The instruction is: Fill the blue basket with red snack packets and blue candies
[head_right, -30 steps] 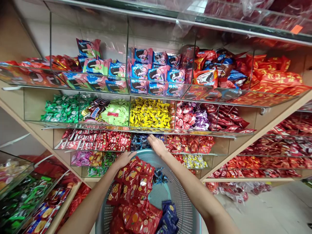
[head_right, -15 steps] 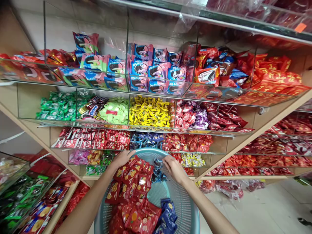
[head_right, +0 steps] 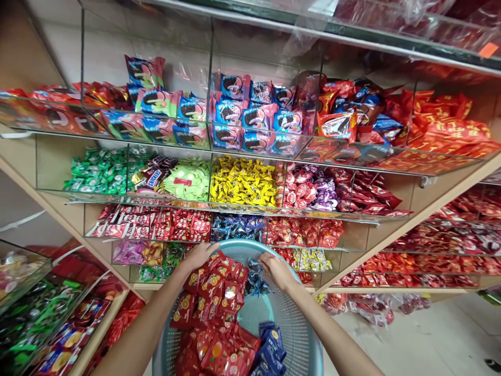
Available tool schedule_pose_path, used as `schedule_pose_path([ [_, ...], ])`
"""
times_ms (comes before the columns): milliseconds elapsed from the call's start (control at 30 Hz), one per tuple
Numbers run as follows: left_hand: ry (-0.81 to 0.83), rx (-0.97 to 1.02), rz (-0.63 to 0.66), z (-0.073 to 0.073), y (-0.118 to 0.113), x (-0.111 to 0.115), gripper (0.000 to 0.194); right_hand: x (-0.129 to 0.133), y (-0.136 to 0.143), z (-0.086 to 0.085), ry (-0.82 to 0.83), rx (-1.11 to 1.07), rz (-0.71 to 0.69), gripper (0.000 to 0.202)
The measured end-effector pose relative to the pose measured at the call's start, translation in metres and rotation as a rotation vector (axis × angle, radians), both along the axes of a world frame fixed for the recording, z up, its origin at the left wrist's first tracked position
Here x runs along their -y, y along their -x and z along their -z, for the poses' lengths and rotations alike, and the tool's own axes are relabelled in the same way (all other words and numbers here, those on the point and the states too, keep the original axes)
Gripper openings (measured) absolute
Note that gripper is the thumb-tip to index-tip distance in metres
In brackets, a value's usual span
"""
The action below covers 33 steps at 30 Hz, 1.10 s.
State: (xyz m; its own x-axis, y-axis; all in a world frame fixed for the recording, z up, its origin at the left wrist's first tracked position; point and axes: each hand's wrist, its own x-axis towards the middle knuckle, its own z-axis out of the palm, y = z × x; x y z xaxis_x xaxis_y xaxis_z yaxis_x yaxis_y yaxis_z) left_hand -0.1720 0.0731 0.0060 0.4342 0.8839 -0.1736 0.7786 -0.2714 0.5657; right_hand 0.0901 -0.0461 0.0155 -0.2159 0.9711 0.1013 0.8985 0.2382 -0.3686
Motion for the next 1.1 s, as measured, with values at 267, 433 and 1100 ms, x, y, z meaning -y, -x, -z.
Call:
schedule_pose_path([
  [267, 0.054, 0.035, -0.028, 0.000, 0.000, 0.000, 0.063, -0.006, 0.006, -0.004, -0.012, 0.051, 0.004, 0.020],
  [433, 0.039, 0.049, -0.012, 0.004, 0.000, -0.001, 0.065, -0.028, 0.031, -0.033, -0.104, 0.047, 0.046, 0.022],
  [1100, -0.019, 0.018, -0.021, 0.009, -0.002, -0.003, 0.061, -0.110, 0.116, -0.030, 0.005, 0.165, 0.254, 0.015],
])
